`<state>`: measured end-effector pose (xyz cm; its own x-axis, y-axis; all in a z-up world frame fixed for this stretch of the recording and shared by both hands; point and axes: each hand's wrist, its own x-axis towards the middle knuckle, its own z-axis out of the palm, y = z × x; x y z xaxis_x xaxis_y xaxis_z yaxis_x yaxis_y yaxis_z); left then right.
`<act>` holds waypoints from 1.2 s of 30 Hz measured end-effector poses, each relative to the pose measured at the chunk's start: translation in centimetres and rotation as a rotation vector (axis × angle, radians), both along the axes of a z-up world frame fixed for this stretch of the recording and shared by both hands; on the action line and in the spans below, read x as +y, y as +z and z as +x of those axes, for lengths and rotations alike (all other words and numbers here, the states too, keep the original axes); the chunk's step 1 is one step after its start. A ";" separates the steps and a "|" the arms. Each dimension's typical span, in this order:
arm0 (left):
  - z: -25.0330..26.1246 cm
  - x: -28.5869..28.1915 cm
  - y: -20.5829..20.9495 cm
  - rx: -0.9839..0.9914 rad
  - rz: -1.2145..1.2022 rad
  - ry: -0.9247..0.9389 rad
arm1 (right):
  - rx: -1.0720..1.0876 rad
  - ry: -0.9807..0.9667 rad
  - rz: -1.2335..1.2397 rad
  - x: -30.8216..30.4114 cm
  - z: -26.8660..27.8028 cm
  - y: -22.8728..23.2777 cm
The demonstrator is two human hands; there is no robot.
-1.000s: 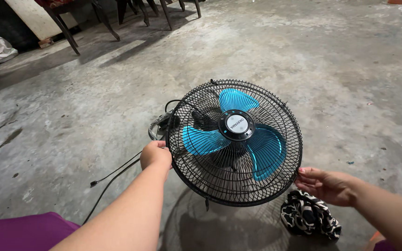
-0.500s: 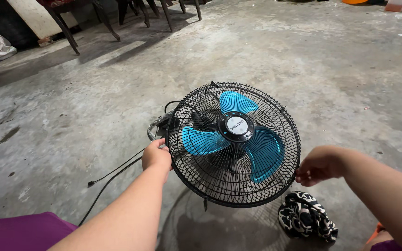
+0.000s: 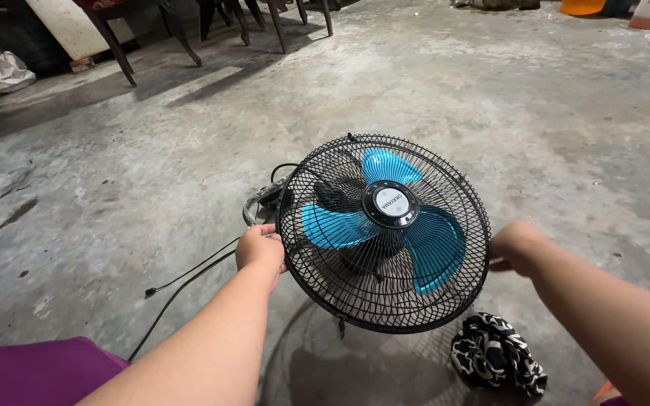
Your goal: The person attaches the fan blades to the motor hub, then places and secures the front wire cage over the blades. They adjust the cage alignment and briefly wipe the blades with a cloth.
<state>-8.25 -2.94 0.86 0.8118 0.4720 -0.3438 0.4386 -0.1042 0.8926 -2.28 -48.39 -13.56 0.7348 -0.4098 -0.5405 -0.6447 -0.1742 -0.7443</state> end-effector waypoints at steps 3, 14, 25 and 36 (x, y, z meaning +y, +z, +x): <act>0.1 0.2 0.0 -0.005 -0.032 -0.001 | 0.076 0.031 0.013 -0.3 1.7 1.9; -0.3 -1.0 1.3 0.037 0.181 -0.039 | -0.093 -0.051 0.166 3.8 1.9 7.1; 0.8 -0.7 0.4 0.065 0.408 -0.036 | 0.093 0.130 0.074 3.5 6.4 11.0; 0.9 0.0 0.4 0.076 0.394 -0.044 | -0.118 -0.071 0.246 0.4 9.5 5.0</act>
<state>-7.39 -2.97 1.23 0.8133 0.5454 -0.2028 0.4893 -0.4522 0.7457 7.21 -48.04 -8.58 0.7724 -0.3297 -0.5428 -0.5555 0.0633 -0.8291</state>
